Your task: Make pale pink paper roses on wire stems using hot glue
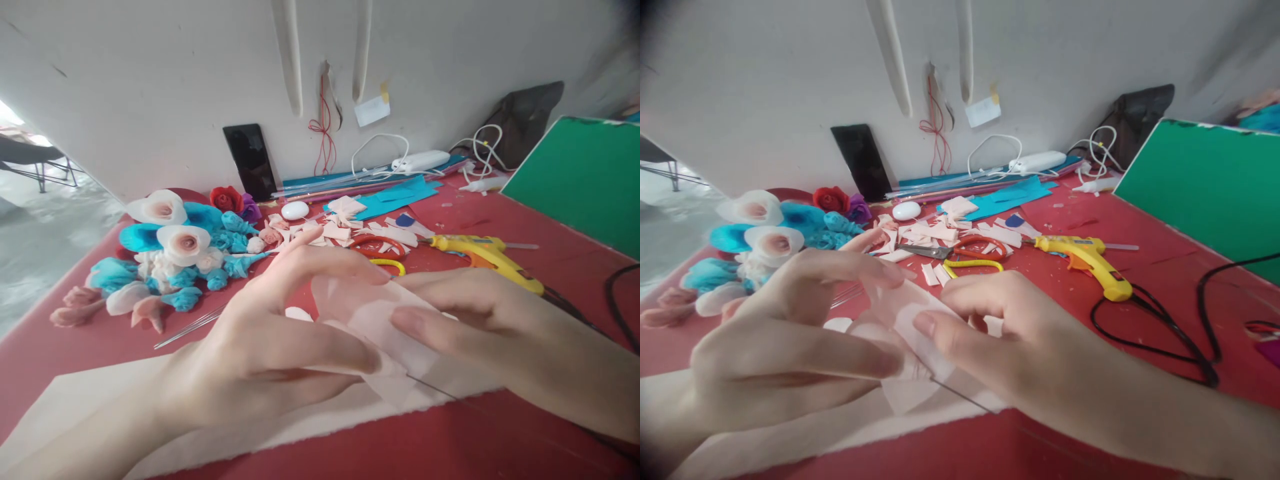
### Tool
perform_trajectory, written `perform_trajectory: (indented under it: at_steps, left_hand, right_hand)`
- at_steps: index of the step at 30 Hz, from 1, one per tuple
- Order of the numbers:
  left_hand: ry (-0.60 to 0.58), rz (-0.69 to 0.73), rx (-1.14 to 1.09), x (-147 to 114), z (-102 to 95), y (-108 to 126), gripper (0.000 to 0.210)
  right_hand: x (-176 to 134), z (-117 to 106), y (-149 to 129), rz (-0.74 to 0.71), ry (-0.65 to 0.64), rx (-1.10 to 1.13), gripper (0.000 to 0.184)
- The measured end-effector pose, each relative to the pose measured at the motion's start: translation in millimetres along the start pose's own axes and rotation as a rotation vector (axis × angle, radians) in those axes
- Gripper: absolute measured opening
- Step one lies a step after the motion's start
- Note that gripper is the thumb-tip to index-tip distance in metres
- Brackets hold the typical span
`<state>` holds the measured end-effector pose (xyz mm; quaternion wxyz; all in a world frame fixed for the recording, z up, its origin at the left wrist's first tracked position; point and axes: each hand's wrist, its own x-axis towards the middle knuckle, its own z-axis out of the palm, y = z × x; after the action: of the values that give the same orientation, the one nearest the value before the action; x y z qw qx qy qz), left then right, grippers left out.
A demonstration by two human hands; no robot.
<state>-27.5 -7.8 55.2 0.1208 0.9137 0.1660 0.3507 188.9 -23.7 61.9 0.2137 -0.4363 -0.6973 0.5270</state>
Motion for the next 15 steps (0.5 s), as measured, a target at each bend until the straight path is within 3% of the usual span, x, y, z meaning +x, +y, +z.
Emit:
perform_trajectory:
  at_steps: [4,7,9,11,13,15]
  left_hand:
    - [-0.006,-0.061,0.031,-3.8,0.5,2.2,0.010]
    - [-0.021,-0.056,0.127,-5.7,-0.7,2.4,0.015]
    - [-0.031,-0.048,0.130,-4.5,-1.6,2.4,0.014]
    - [-0.009,-0.114,0.045,-1.6,-1.3,2.6,0.027]
    - [0.040,-0.205,-0.043,1.8,0.4,3.2,0.040]
    - [0.083,-0.254,-0.070,4.4,2.7,3.9,0.038]
  right_hand:
    - [4.4,-1.2,11.8,0.083,-0.106,0.247,0.036]
    - [6.7,-1.6,14.0,0.158,-0.207,0.423,0.028]
    - [6.8,-1.3,7.0,0.239,-0.183,0.460,0.019]
    - [5.8,-0.8,-1.6,0.308,-0.147,0.459,0.010]
    - [4.6,-0.3,-5.6,0.316,-0.137,0.440,0.021]
    - [4.0,0.2,-4.0,0.309,-0.118,0.418,0.031]
